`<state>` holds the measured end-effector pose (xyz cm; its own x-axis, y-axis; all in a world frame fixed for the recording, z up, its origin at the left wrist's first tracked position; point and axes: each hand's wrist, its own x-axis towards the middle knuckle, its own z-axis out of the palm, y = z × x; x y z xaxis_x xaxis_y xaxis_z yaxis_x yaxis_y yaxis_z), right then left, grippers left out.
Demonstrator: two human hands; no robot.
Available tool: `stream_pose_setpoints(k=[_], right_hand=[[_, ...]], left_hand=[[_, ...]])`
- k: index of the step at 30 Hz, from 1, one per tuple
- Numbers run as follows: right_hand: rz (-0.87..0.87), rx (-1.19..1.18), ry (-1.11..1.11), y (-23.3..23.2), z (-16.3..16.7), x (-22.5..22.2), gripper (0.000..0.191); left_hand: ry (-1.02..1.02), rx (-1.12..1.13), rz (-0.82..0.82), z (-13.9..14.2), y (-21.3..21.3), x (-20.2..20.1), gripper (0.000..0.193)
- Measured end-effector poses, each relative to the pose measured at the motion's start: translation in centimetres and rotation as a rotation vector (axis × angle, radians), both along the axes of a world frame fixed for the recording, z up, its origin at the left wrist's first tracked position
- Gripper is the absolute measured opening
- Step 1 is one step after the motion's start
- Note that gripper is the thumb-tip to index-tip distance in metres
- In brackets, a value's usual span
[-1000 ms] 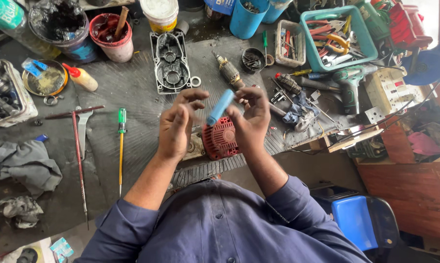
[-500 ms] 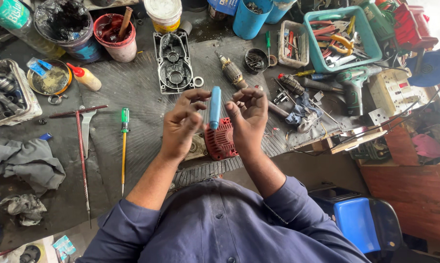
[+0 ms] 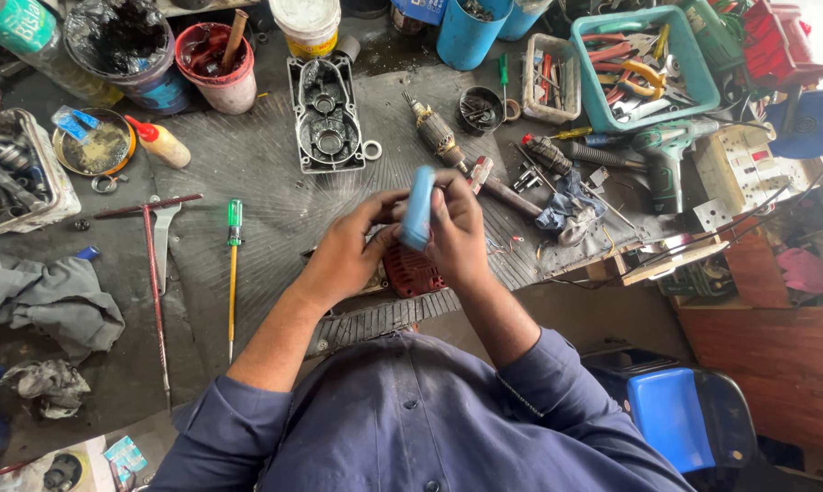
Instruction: The person applies a blue sealant to a red motor housing, then uses a hammer to seat a metal casing onto the assembly. They use a screwdriver to tighten fasteners and wipe the exterior with a cloth.
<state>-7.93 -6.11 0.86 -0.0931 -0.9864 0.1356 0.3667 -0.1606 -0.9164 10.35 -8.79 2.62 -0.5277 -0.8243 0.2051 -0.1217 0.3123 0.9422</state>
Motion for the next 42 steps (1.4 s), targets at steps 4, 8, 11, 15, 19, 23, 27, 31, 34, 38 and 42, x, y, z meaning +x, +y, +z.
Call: stream_pose_setpoints(k=[4,8,11,15,19,23,27,31,34,38,42], right_hand=[[-0.01,0.007,0.134,-0.2,-0.6,-0.1,0.027],[-0.103,-0.041,0.319,0.7,-0.5,0.3,0.02],[-0.089,-0.046,0.286,1.3,-0.2,0.0,0.02],[-0.067,-0.167,0.354,1.6,0.4,-0.7,0.024],[-0.043,-0.273,0.421,1.5,0.7,-0.6,0.025],[-0.08,-0.237,0.522,1.4,0.7,-0.2,0.018],[-0.128,-0.234,0.616,1.4,0.7,0.0,0.02],[-0.168,-0.199,0.713,1.5,0.9,0.4,0.018],[-0.268,-0.215,0.803,1.5,1.4,0.7,0.018],[-0.303,-0.229,0.813,1.5,1.9,0.7,0.018],[-0.275,-0.201,0.781,1.5,1.6,0.6,0.026]], left_hand=[[-0.058,0.063,-0.012,0.9,0.0,-0.1,0.043],[-0.089,-0.108,-0.044,0.6,-0.1,0.0,0.048],[-0.086,-0.184,0.036,-0.4,0.0,-0.2,0.04],[-0.058,-0.29,0.152,-1.5,0.2,-0.8,0.031],[-0.063,-0.355,0.222,-1.6,0.5,-1.2,0.028],[-0.114,-0.241,0.274,-0.8,0.4,-1.5,0.028],[-0.103,-0.287,0.254,-0.3,0.3,-1.6,0.031],[-0.1,-0.319,0.215,-0.6,0.5,-1.4,0.03],[-0.092,-0.306,0.177,-0.9,0.8,-1.1,0.025],[-0.045,-0.321,0.133,-0.9,0.7,-0.9,0.027],[-0.121,-0.349,0.225,-0.5,0.4,-0.9,0.023]])
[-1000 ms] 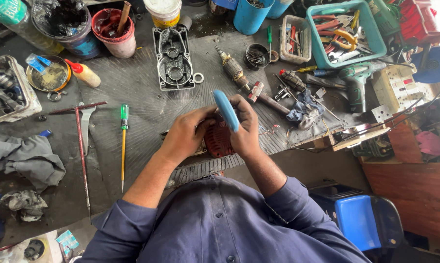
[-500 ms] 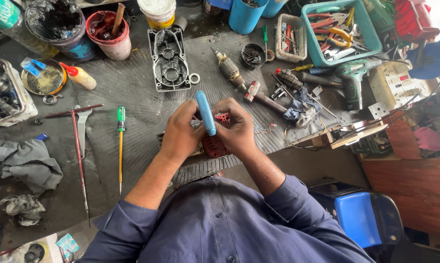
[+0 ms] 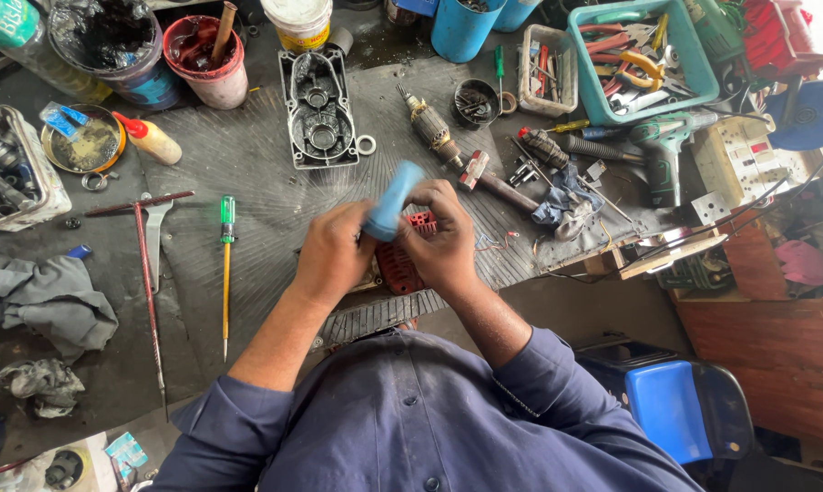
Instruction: The person applies a blue sealant to a red motor housing, then uses a hammer to seat a metal casing onto the assembly. They use a screwdriver to tighten fasteners and wipe the exterior with a cloth.
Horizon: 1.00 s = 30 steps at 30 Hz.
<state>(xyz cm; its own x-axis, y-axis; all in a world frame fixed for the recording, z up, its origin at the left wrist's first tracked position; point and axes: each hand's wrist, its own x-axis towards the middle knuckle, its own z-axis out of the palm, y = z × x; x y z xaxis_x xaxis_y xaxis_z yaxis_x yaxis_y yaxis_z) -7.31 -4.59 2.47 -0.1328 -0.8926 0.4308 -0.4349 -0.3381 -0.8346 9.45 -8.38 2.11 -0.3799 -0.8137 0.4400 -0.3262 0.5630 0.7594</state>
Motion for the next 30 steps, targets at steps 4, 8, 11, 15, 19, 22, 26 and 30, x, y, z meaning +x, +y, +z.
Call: stream_pose_setpoints(k=[4,8,11,15,19,22,26,30], right_hand=[[-0.014,0.011,-0.024,-0.1,-0.8,-0.1,0.02],[-0.017,0.004,-0.093,-0.2,-1.1,-0.4,0.015],[-0.009,-0.069,-0.006,-0.1,-0.7,-0.5,0.019],[0.004,-0.058,0.072,0.1,0.1,-0.3,0.026],[0.028,0.0,-0.023,0.1,0.5,0.1,0.027],[0.004,-0.048,-0.056,0.1,0.3,0.1,0.029],[-0.013,0.032,-0.151,0.1,-0.4,0.1,0.024],[0.022,0.0,-0.293,0.1,-0.9,0.0,0.021]], left_hand=[[-0.019,0.014,0.024,0.5,-0.1,-0.5,0.024],[0.005,-0.007,-0.007,0.8,-0.2,-0.9,0.028],[-0.045,0.013,-0.028,0.7,-0.1,-0.9,0.02],[0.055,0.223,-0.069,0.6,-0.1,-1.0,0.026],[0.052,0.348,0.009,0.6,-0.1,-1.2,0.021],[0.036,0.297,0.042,0.5,0.0,-1.5,0.02],[0.102,0.182,0.012,0.2,0.1,-2.1,0.023],[0.032,0.236,0.058,-0.2,0.1,-2.4,0.03]])
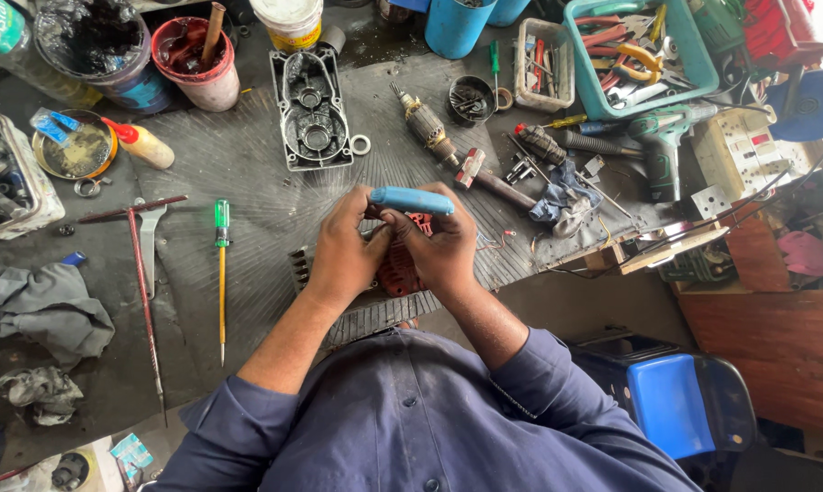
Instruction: The person applies a blue sealant to a red motor housing, then uses a hammer to seat a metal casing onto the assembly. They use a screwdriver to tighten fasteners and wipe the exterior with a cloth.
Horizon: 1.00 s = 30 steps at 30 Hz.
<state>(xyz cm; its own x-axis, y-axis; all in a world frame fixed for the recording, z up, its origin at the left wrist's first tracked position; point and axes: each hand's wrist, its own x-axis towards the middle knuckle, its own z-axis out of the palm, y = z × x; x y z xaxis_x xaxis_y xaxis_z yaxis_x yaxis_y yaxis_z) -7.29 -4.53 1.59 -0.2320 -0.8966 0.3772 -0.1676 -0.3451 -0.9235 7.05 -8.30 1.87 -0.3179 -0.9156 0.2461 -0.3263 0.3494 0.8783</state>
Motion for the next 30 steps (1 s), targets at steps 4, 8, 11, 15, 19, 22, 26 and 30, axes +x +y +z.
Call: stream_pose_setpoints(k=[4,8,11,15,19,22,26,30], right_hand=[[-0.112,-0.023,0.209,0.2,0.1,-0.2,0.018],[-0.082,-0.072,0.271,0.5,0.5,-0.2,0.015],[-0.051,-0.075,0.271,0.5,1.1,0.0,0.014],[-0.051,-0.154,0.478,0.5,1.9,0.1,0.028],[-0.003,-0.106,0.492,0.7,2.1,0.2,0.021],[-0.019,-0.135,0.396,0.6,1.6,0.3,0.029],[-0.04,-0.014,0.168,0.3,0.4,0.4,0.024],[-0.037,0.096,0.06,0.3,-0.2,-0.1,0.017]], left_hand=[[0.045,0.041,-0.061,0.0,-0.4,0.6,0.026],[0.138,0.117,-0.146,0.3,-1.0,1.5,0.021],[0.017,0.198,-0.145,0.4,-1.0,1.8,0.026],[-0.033,0.069,-0.161,0.0,-0.7,1.9,0.029],[-0.007,-0.04,-0.112,-0.5,-0.4,1.6,0.026],[-0.065,-0.115,-0.052,-0.6,-0.3,1.0,0.024],[-0.064,-0.078,0.03,-0.2,0.1,0.0,0.022],[-0.047,-0.067,0.038,0.3,0.2,-0.3,0.027]])
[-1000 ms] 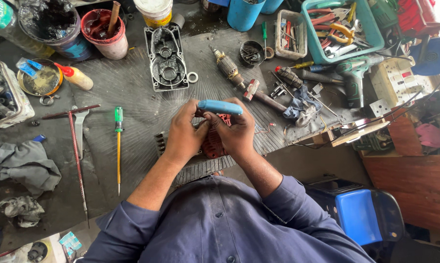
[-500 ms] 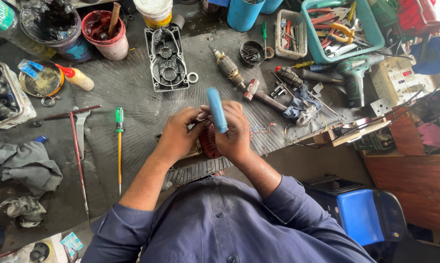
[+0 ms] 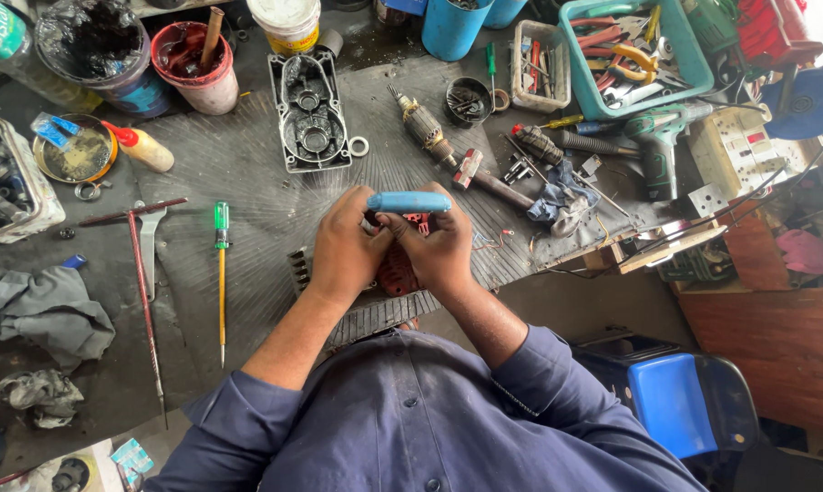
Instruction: The person applies a blue sealant to a red motor housing, then uses a hammer to seat a metal casing onto the assembly. They use a screwdriver to tighten fasteners and wipe the exterior with a cloth.
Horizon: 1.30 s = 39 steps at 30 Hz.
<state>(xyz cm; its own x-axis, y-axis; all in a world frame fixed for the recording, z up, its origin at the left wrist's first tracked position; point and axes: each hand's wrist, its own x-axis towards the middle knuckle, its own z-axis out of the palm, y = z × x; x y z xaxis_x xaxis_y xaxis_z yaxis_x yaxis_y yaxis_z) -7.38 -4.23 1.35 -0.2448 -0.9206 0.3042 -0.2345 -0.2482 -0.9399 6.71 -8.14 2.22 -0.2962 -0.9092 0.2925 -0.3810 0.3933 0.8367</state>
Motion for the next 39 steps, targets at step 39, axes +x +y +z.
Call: stream_pose_setpoints(k=[39], right_hand=[[-0.066,0.055,0.013,-0.8,0.8,-1.4,0.017]], left_hand=[[0.004,-0.011,-0.088,0.6,-0.2,0.0,0.027]])
